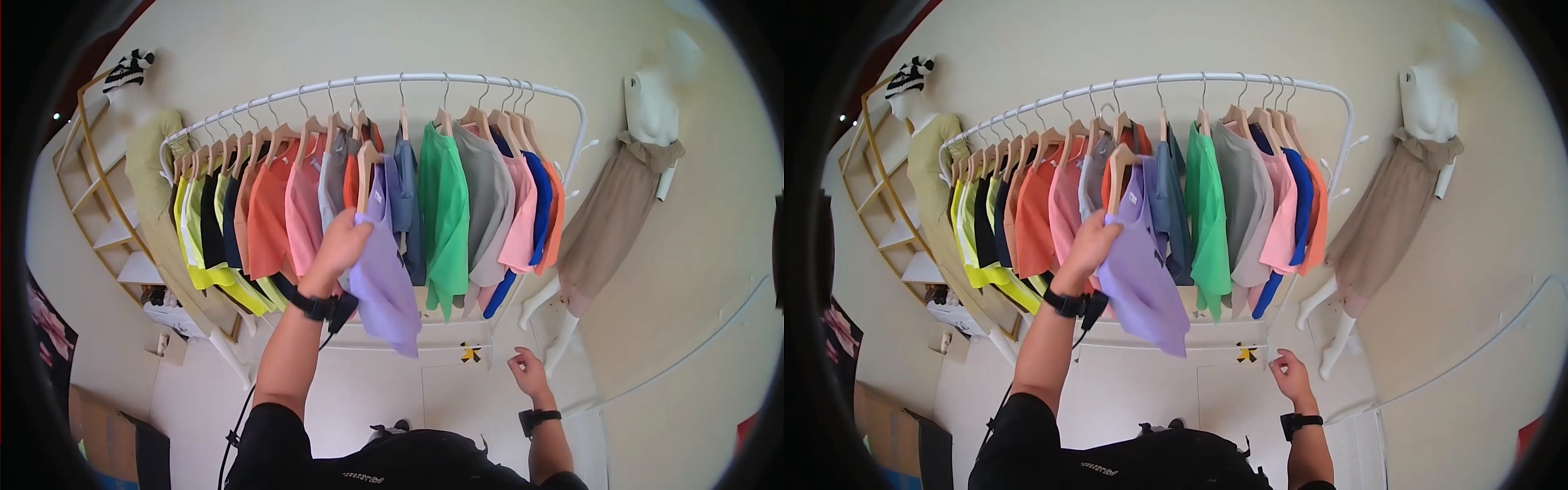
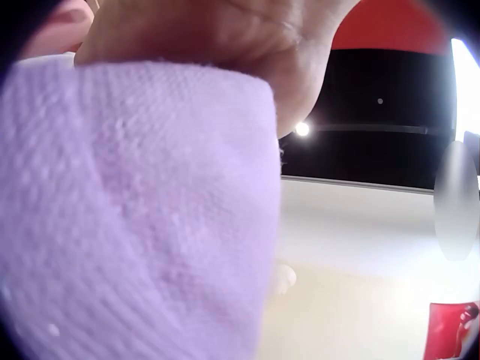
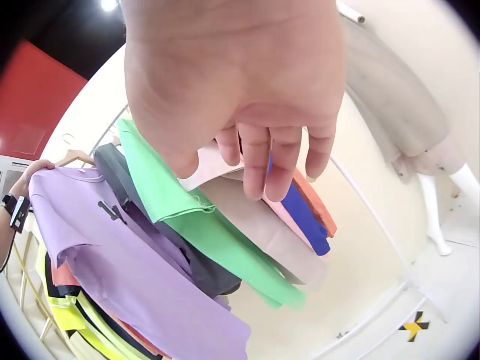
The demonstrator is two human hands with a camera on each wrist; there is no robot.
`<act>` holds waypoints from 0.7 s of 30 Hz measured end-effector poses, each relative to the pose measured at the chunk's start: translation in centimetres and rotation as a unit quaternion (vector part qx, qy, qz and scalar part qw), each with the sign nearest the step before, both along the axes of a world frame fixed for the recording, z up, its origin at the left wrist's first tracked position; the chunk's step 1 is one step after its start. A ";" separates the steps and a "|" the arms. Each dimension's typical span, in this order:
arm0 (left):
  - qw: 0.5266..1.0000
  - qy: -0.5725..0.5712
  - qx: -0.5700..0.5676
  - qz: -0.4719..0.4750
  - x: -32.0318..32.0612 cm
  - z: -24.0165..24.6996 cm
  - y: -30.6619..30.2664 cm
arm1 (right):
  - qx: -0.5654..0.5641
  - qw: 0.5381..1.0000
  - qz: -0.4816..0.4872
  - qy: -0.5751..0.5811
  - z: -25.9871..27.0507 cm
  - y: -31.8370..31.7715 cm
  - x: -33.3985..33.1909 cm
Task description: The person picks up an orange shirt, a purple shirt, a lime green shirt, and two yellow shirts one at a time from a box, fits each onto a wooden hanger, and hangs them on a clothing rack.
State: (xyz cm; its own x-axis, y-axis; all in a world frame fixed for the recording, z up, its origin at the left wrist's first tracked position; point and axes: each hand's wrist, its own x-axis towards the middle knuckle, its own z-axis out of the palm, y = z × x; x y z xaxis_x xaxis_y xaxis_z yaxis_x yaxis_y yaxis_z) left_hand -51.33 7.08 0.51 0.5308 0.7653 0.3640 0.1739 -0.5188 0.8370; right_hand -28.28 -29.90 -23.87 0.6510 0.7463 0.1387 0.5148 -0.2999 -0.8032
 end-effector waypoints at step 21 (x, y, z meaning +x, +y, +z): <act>0.910 0.225 0.301 0.173 8.4 4.6 7.8 | -0.068 0.991 -0.106 0.045 -2.8 -1.1 -2.1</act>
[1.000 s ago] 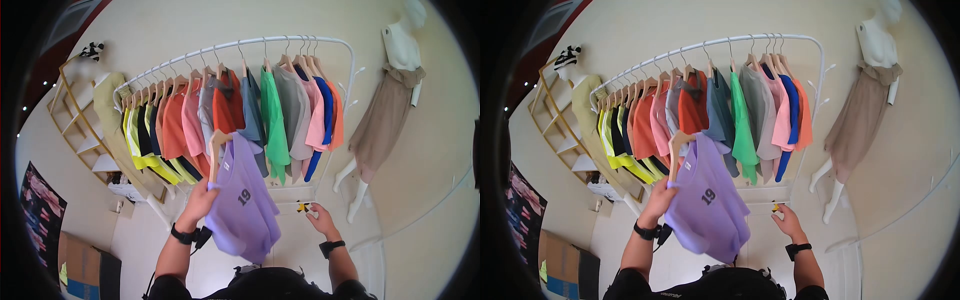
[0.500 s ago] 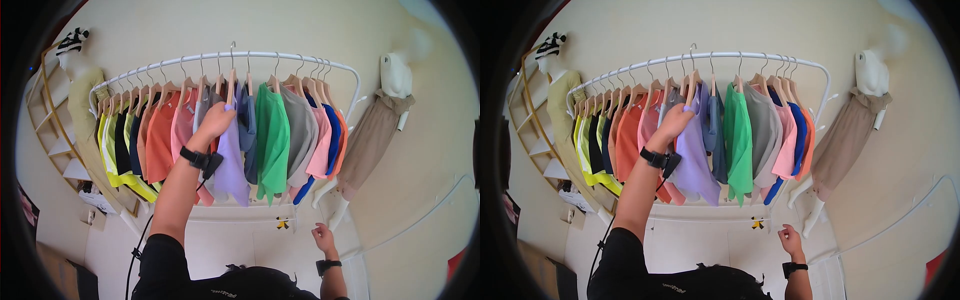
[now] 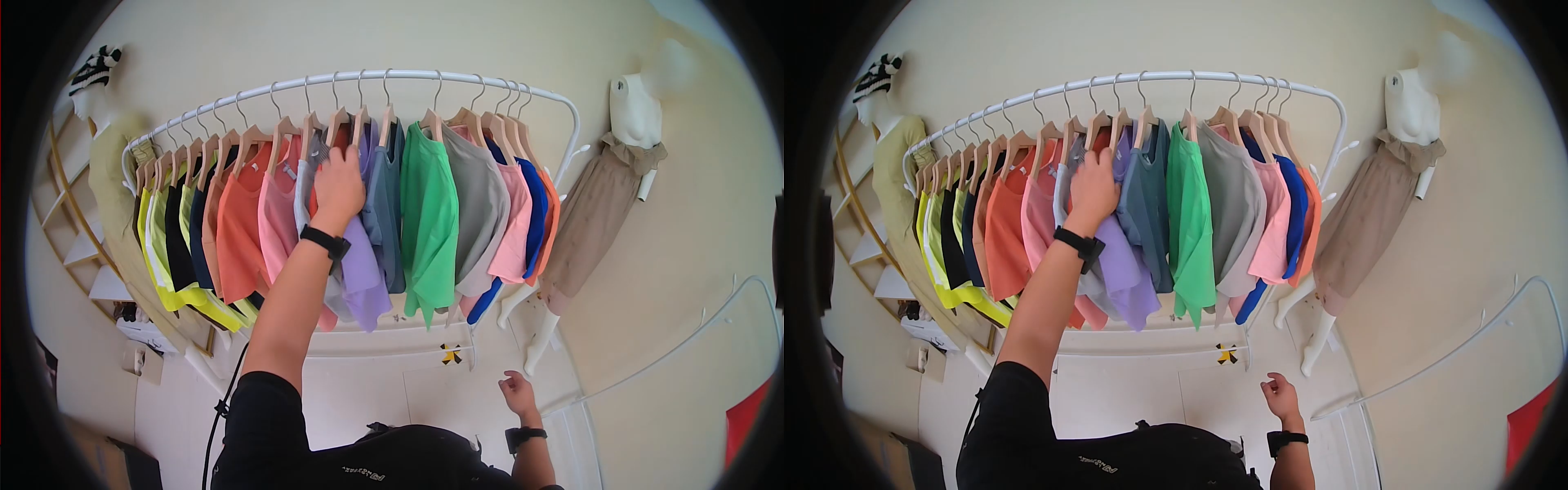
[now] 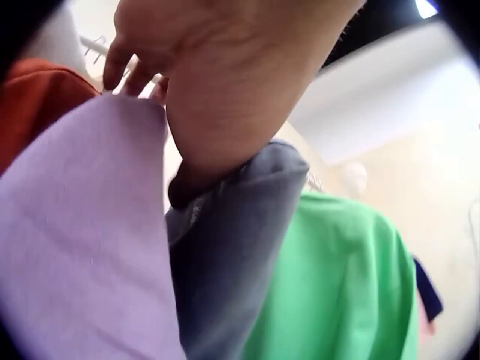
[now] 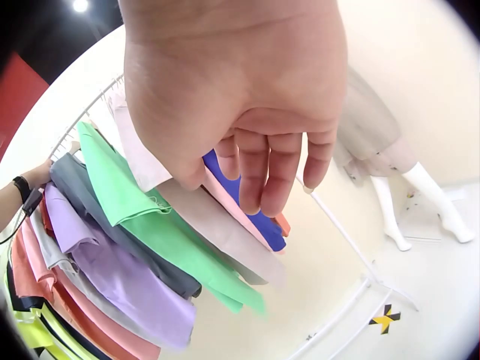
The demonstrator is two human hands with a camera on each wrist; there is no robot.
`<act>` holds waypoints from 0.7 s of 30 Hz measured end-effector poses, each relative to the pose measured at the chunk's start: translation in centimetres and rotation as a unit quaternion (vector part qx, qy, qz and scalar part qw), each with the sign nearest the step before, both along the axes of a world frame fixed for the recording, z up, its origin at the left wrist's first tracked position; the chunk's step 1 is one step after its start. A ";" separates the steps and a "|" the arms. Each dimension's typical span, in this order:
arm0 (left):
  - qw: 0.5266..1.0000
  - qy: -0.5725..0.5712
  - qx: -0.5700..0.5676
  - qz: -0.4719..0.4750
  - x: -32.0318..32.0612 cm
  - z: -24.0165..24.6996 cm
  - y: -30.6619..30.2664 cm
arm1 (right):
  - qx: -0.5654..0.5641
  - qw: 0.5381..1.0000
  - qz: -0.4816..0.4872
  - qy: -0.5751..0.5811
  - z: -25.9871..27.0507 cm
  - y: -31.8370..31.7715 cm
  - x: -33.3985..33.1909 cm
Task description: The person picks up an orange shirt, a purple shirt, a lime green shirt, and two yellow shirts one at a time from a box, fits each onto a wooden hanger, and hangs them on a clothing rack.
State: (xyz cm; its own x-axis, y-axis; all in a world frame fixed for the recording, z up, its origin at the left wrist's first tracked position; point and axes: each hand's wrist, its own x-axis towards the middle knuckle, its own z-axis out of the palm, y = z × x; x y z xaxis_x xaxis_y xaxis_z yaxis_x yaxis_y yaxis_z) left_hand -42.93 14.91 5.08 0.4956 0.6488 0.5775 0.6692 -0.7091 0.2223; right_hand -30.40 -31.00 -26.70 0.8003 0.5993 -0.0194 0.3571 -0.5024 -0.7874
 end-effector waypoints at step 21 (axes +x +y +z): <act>0.723 0.409 -0.557 -0.016 -37.2 -54.9 -38.0 | -0.234 0.917 0.182 0.267 -18.8 -18.9 1.4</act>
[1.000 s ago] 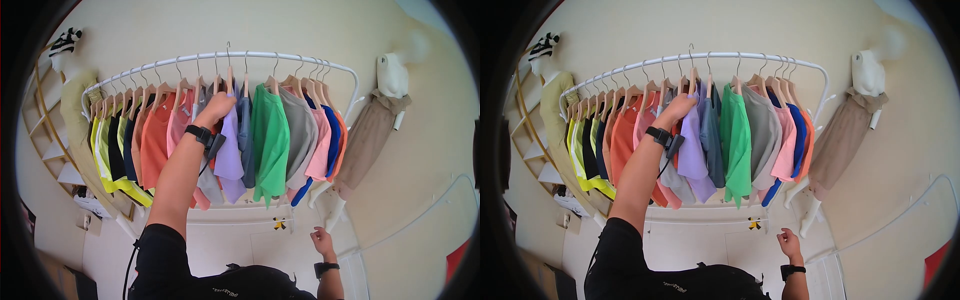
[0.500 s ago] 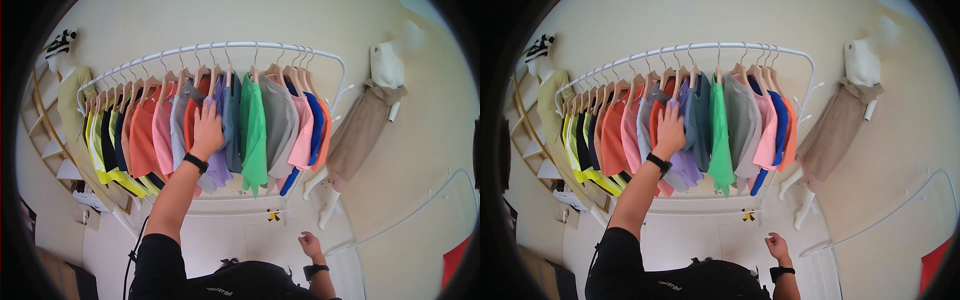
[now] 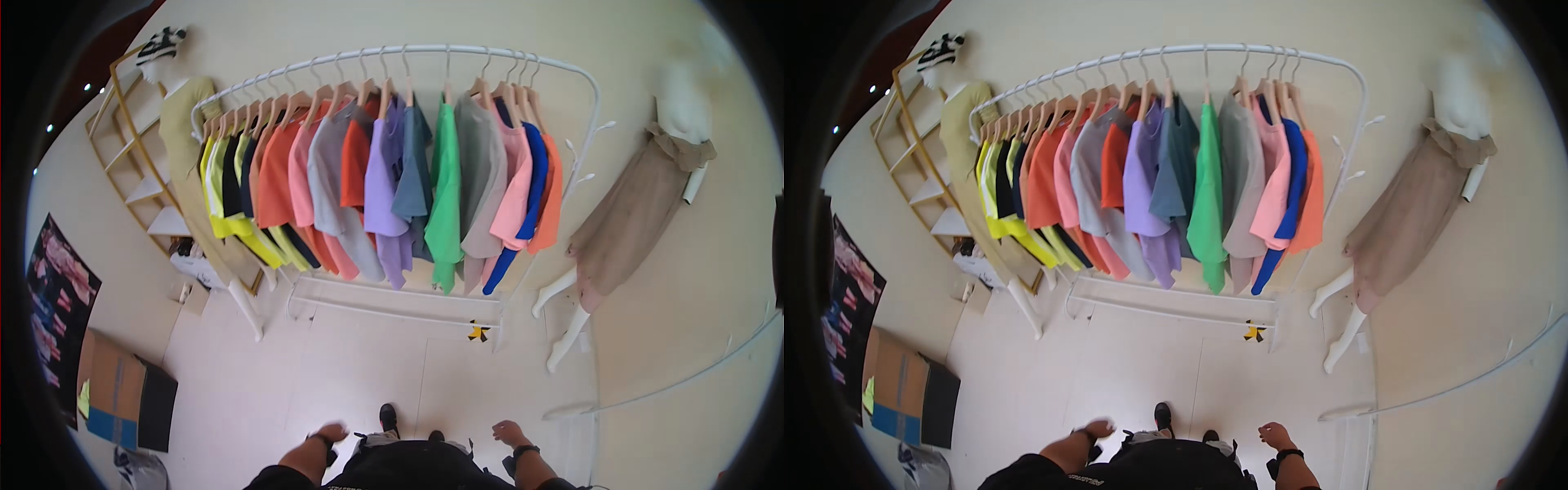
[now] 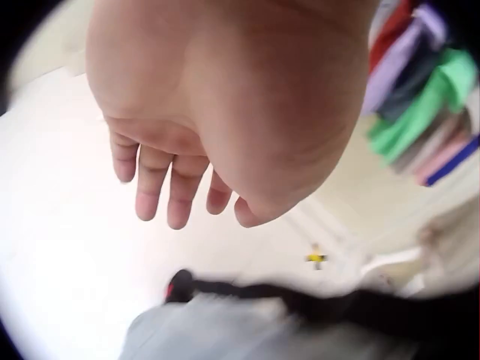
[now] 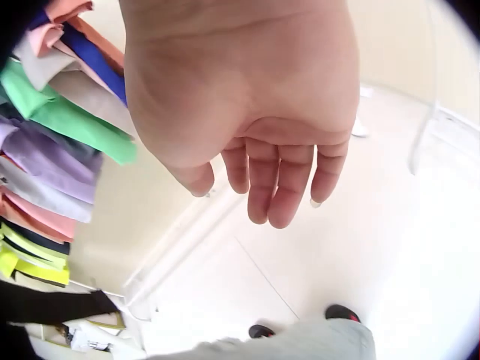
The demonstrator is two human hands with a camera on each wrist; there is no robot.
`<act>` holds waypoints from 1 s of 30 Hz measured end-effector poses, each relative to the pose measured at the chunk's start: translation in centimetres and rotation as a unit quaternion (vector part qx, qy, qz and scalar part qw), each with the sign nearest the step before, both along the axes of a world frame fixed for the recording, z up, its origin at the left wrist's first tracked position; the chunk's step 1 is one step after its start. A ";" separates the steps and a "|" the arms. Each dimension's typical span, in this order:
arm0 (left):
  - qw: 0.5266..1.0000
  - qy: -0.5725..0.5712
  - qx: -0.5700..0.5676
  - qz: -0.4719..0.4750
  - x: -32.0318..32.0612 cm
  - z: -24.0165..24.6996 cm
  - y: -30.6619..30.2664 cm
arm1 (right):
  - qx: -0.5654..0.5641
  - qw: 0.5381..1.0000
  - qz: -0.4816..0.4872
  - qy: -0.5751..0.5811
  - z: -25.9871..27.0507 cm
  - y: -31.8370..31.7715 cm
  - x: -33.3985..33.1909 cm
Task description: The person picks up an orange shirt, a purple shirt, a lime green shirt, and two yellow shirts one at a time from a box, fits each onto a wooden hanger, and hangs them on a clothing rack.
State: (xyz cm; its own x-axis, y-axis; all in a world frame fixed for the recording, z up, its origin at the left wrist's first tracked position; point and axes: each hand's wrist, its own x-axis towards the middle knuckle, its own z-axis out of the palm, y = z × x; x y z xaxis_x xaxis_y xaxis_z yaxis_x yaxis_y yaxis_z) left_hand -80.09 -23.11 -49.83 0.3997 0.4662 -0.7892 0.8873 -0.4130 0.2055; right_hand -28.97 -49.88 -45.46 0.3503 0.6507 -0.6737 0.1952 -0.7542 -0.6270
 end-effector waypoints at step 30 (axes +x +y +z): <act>0.211 -0.160 0.053 0.963 -37.9 -0.7 -53.6 | -0.048 0.844 0.535 -0.011 1.6 29.3 -48.1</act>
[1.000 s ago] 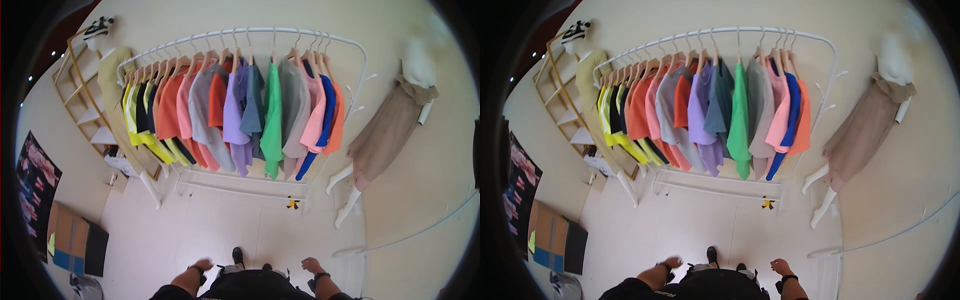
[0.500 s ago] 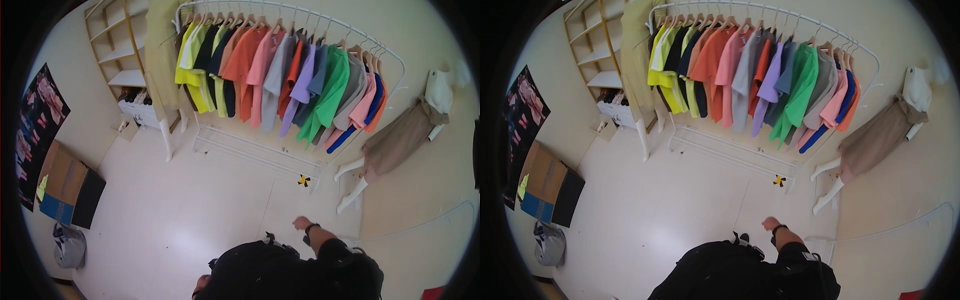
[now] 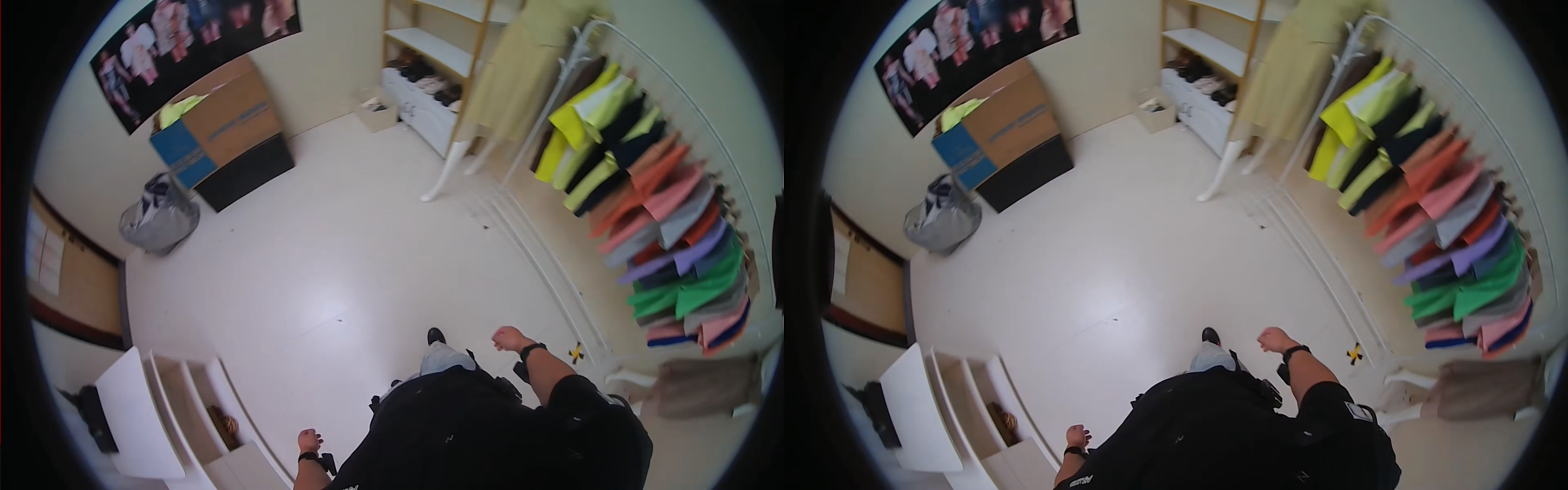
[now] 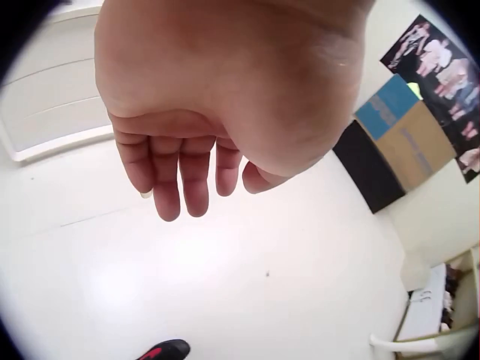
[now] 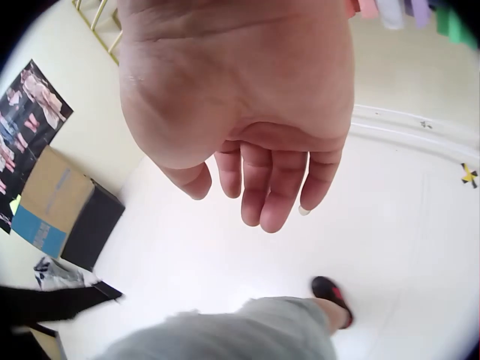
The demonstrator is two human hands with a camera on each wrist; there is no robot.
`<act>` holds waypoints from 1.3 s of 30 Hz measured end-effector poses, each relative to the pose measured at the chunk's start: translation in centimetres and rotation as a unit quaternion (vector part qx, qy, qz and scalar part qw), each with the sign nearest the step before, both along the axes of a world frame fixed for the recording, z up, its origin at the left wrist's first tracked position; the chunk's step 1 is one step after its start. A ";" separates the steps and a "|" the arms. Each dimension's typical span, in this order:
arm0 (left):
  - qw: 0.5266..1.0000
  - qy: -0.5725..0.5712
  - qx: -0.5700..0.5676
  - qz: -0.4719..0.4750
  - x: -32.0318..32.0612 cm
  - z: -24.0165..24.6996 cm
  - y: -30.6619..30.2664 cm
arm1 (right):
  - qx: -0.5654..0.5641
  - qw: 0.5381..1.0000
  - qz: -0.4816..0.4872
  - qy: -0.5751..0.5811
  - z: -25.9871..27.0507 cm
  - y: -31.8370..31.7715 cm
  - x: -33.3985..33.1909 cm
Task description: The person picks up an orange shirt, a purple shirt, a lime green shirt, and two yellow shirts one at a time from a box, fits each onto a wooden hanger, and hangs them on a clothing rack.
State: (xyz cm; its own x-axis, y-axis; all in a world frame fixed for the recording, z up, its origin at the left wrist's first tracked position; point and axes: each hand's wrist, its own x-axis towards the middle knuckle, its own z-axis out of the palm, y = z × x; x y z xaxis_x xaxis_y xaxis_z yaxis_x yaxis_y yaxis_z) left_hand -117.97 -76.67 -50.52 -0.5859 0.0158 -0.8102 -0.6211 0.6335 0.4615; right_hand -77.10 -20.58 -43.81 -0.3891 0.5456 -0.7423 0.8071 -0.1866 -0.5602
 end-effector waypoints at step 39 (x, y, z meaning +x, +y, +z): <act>0.991 0.085 -0.003 -0.102 -60.3 -1.8 38.0 | -0.241 0.925 0.291 0.035 -12.4 45.5 -64.2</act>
State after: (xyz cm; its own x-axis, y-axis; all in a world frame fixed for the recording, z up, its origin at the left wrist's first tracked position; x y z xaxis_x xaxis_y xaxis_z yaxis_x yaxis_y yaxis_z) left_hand -178.30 -38.62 -52.33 -0.6998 0.1434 -0.6998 -0.3929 0.7409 0.5447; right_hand -141.31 24.91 -56.24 -0.5689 -0.1591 -0.8069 0.8144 0.0278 -0.5797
